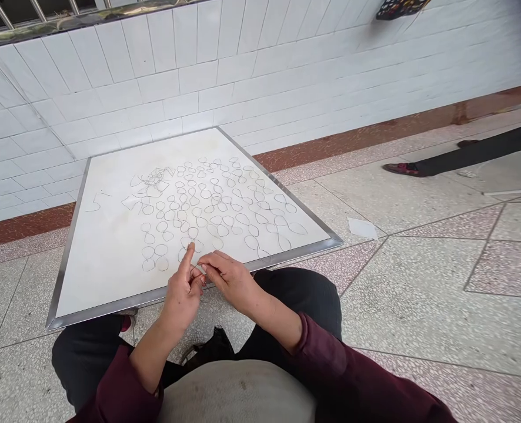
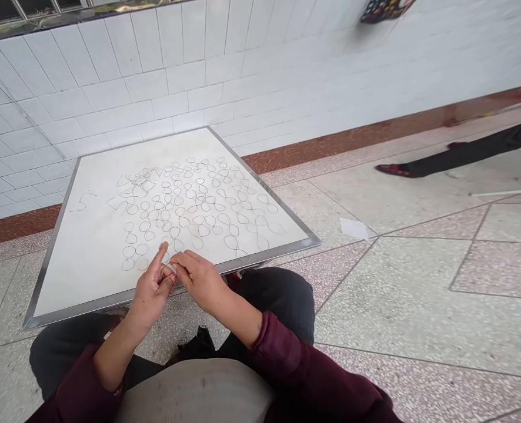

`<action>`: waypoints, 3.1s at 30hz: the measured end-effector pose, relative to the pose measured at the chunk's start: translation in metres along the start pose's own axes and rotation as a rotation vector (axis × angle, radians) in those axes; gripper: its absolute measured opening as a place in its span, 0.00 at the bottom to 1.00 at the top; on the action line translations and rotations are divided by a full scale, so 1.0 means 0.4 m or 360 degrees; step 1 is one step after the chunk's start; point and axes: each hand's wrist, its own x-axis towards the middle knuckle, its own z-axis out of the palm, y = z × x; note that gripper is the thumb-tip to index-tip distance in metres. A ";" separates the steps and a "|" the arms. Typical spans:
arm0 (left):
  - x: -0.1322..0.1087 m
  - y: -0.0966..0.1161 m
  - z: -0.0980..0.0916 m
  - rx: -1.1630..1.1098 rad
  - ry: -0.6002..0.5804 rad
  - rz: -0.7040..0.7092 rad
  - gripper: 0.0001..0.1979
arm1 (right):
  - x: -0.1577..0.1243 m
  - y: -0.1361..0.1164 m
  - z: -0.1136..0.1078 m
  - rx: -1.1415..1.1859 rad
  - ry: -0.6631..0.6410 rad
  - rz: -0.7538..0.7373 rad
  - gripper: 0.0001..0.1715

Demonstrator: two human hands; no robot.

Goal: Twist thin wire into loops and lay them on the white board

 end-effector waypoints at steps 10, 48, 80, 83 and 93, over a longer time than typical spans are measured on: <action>-0.002 -0.001 -0.001 0.0106 -0.0012 -0.0004 0.36 | 0.001 0.007 0.004 -0.0512 -0.0010 -0.0226 0.14; 0.003 0.015 -0.017 0.0002 0.0256 -0.0020 0.38 | 0.073 -0.024 0.007 -0.0162 0.0040 -0.0361 0.10; 0.000 0.055 -0.018 -0.0639 0.0359 -0.0150 0.39 | 0.033 -0.021 0.044 0.1333 -0.0289 0.0236 0.09; 0.001 0.051 -0.017 -0.0629 0.0360 -0.0167 0.39 | 0.030 -0.017 0.053 0.1333 -0.0265 0.0262 0.09; 0.005 0.038 -0.020 -0.0378 0.0440 -0.0104 0.35 | 0.029 0.000 0.050 0.1098 -0.0295 0.0221 0.09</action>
